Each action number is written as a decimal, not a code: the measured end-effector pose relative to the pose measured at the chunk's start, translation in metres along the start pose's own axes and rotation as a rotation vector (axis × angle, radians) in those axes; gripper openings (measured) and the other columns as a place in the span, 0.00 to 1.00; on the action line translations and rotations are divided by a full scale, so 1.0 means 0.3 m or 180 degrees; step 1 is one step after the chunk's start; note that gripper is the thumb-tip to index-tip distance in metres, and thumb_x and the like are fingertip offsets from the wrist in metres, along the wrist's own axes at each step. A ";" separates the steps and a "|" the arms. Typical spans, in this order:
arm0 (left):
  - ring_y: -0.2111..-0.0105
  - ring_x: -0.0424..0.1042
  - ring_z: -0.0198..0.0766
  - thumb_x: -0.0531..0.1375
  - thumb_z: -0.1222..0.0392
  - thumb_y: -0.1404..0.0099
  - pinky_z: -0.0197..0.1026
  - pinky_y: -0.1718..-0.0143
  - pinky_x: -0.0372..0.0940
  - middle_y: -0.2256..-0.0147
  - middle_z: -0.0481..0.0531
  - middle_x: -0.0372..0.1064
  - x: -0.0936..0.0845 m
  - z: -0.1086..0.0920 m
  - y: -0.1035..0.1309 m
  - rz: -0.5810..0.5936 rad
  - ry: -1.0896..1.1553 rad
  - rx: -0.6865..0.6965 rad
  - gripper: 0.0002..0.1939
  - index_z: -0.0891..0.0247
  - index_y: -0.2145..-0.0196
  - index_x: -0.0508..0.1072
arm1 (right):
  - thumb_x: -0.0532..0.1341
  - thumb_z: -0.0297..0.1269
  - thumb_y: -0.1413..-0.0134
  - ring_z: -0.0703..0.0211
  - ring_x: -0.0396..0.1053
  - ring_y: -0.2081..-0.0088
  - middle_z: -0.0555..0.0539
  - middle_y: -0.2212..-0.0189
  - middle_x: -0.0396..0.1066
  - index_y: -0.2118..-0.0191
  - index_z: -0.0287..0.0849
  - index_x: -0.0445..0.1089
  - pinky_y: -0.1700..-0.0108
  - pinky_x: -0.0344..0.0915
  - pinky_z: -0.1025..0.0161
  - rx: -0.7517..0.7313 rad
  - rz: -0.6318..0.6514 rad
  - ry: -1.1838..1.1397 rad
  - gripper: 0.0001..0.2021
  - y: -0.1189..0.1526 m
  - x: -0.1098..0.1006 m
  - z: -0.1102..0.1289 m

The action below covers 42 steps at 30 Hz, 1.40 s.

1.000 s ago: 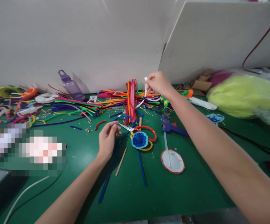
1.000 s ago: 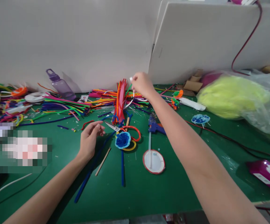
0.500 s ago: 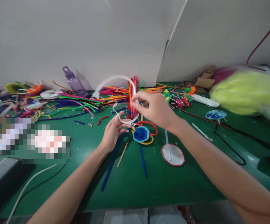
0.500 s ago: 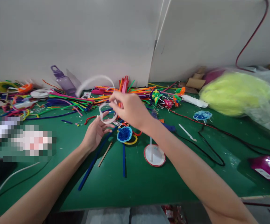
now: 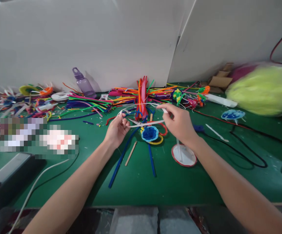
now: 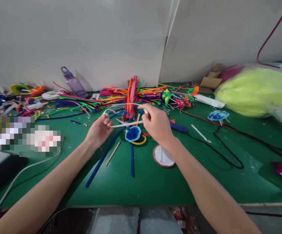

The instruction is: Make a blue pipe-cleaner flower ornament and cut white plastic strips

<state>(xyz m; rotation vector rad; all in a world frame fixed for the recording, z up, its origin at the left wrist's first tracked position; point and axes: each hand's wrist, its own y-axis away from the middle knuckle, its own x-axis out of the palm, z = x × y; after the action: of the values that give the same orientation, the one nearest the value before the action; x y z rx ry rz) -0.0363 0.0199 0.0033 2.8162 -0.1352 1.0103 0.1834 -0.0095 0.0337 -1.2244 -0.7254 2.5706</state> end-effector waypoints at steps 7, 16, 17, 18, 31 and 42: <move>0.81 0.64 0.26 0.56 0.58 0.31 0.29 0.75 0.64 0.82 0.40 0.58 0.005 -0.019 0.004 -0.0125 0.0194 0.0046 0.10 0.64 0.70 0.68 | 0.51 0.28 0.52 0.62 0.64 0.78 0.53 0.79 0.65 0.58 0.44 0.73 0.73 0.62 0.64 0.0486 -0.0826 -0.0678 0.18 -0.052 -0.018 -0.112; 0.91 0.43 0.23 0.44 0.60 0.26 0.29 0.85 0.48 0.90 0.37 0.41 -0.007 -0.042 0.006 0.0223 0.0385 0.0103 0.21 0.66 0.74 0.67 | 0.52 0.26 0.57 0.65 0.62 0.81 0.52 0.80 0.64 0.59 0.41 0.69 0.82 0.53 0.66 0.0944 -0.1704 -0.1525 0.18 -0.113 -0.092 -0.202; 0.91 0.43 0.23 0.45 0.60 0.26 0.29 0.85 0.48 0.90 0.37 0.42 -0.009 -0.042 0.004 0.0201 0.0375 0.0110 0.21 0.65 0.74 0.67 | 0.51 0.25 0.57 0.65 0.62 0.81 0.52 0.80 0.64 0.59 0.41 0.69 0.83 0.52 0.66 0.0991 -0.1832 -0.1569 0.18 -0.120 -0.106 -0.213; 0.91 0.43 0.23 0.45 0.60 0.26 0.29 0.85 0.48 0.90 0.37 0.42 -0.011 -0.041 0.002 0.0166 0.0360 0.0127 0.20 0.65 0.74 0.67 | 0.51 0.25 0.58 0.65 0.61 0.82 0.52 0.80 0.64 0.60 0.41 0.69 0.83 0.52 0.66 0.1020 -0.1960 -0.1609 0.17 -0.126 -0.120 -0.226; 0.91 0.45 0.23 0.48 0.59 0.27 0.30 0.84 0.47 0.90 0.37 0.44 -0.049 -0.077 -0.028 -0.0308 0.0811 0.0425 0.19 0.64 0.77 0.63 | 0.45 0.15 0.53 0.66 0.64 0.83 0.52 0.81 0.65 0.64 0.43 0.66 0.78 0.51 0.65 0.1211 -0.3024 -0.2129 0.19 -0.161 -0.265 -0.407; 0.83 0.56 0.23 0.48 0.70 0.30 0.29 0.76 0.58 0.81 0.42 0.52 0.028 -0.061 0.017 0.0366 0.0687 0.0139 0.13 0.65 0.69 0.70 | 0.48 0.21 0.48 0.67 0.64 0.77 0.42 0.60 0.74 0.45 0.49 0.60 0.80 0.50 0.67 0.0693 -0.1411 -0.2114 0.26 -0.143 -0.239 -0.285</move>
<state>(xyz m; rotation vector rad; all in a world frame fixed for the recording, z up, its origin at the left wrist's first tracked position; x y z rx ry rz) -0.0420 0.0177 0.0230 2.7409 -0.2554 1.3499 0.2938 0.0294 0.0581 -0.0957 -0.6957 2.5516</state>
